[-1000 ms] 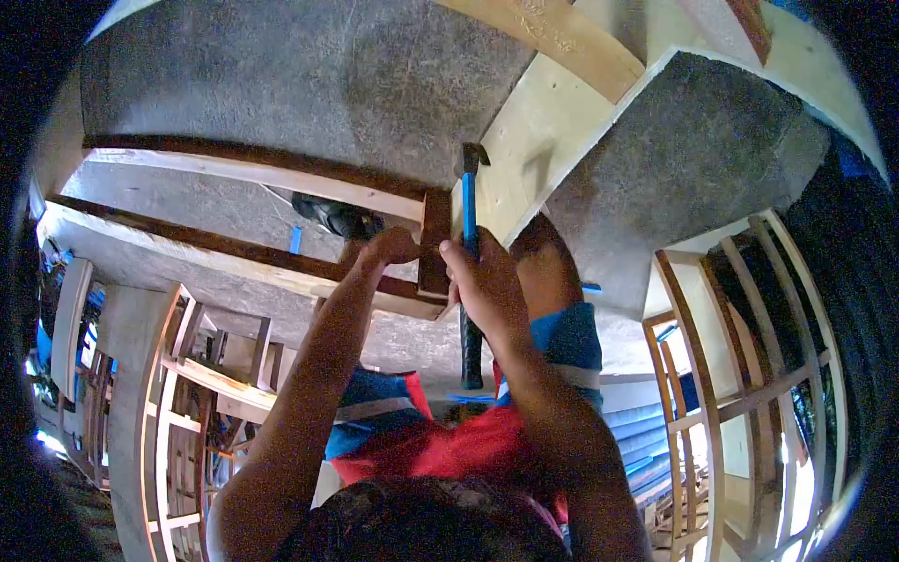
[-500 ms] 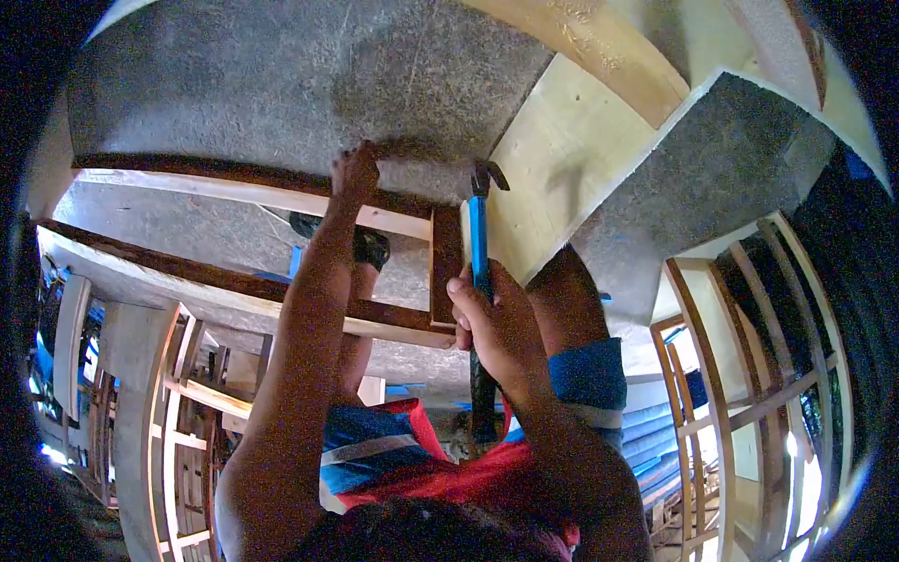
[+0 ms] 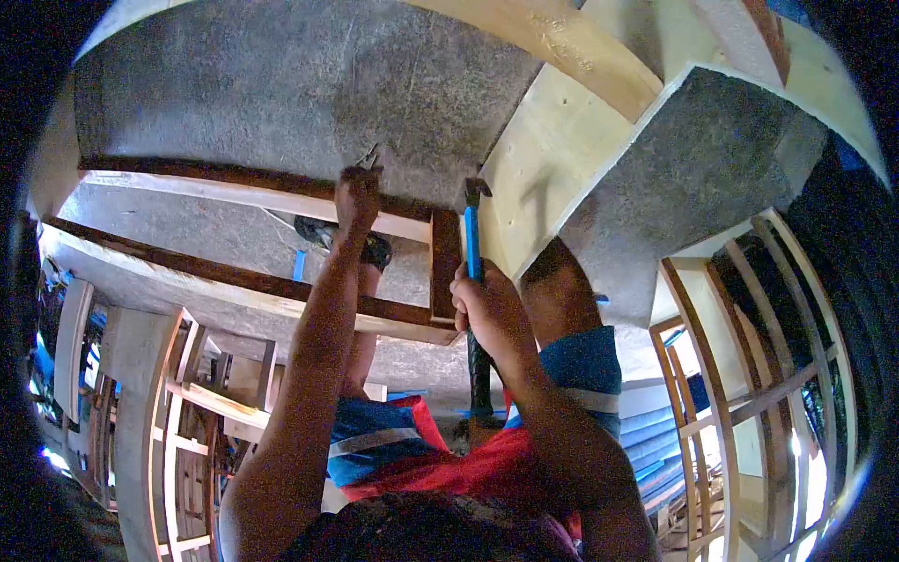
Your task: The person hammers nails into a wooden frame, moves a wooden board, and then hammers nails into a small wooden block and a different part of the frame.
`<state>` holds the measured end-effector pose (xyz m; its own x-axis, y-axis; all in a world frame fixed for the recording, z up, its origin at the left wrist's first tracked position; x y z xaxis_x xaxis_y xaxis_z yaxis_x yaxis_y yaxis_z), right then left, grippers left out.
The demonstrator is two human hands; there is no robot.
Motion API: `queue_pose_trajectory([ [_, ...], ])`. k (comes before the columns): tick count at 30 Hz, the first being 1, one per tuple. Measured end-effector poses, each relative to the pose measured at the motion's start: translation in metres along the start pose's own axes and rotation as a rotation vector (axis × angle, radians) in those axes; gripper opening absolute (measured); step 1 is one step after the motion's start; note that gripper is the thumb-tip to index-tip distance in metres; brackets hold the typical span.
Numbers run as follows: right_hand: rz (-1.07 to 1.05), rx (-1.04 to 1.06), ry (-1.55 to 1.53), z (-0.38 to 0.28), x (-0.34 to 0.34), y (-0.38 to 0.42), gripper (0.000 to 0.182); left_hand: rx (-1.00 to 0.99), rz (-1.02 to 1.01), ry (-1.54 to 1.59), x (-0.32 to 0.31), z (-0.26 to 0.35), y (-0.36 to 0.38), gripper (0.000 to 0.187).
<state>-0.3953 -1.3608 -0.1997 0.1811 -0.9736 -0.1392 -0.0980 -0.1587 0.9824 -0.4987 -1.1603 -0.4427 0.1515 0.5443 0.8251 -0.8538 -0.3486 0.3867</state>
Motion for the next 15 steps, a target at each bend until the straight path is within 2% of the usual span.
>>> queue_pose_trajectory([
  [2, -0.004, -0.026, 0.004, 0.0, 0.001, 0.0, 0.013, 0.207, -0.184, 0.164, -0.007, 0.003, 0.006, 0.017],
  [4, 0.002, 0.023, 0.001, 0.0, 0.0, 0.002, 0.017, 0.229, -0.162, 0.137, -0.011, 0.005, 0.007, 0.016],
  [6, 0.043, -0.003, -0.047, 0.004, -0.002, 0.005, 0.019, -0.111, 0.21, 0.097, -0.011, 0.006, 0.002, 0.018],
  [7, 0.073, -0.028, -0.092, 0.006, -0.002, 0.005, 0.021, -0.11, 0.215, 0.103, -0.013, 0.007, 0.004, 0.018],
  [9, 0.079, -0.064, -0.1, 0.014, 0.001, 0.003, 0.022, 0.122, -0.077, 0.244, -0.011, 0.007, 0.01, 0.025],
  [10, 0.086, -0.103, -0.114, 0.021, 0.003, 0.001, 0.023, 0.122, -0.072, 0.244, -0.008, 0.005, 0.009, 0.025],
  [12, 0.091, -0.096, -0.05, 0.03, 0.006, -0.003, 0.024, 0.305, -0.236, 0.101, -0.009, -0.004, 0.007, 0.027],
  [13, 0.071, -0.085, -0.022, 0.033, 0.007, -0.005, 0.024, 0.303, -0.237, 0.103, -0.01, -0.008, 0.006, 0.027],
  [15, 0.059, -0.082, 0.005, 0.031, 0.003, -0.003, 0.024, 0.427, 0.007, 0.346, -0.005, -0.012, 0.008, 0.021],
])
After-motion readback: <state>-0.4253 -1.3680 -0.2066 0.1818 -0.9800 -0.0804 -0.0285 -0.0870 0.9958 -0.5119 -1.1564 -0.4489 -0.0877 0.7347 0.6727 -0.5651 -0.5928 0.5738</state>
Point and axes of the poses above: each hand's wrist, its own y-axis away from the middle knuckle, its own x-axis out of the back of the hand, z = x × y, the point moved 1 cm from there along -y, towards the middle knuckle, and after that the axes turned 2 degrees about -y, right-handed, at the moved point
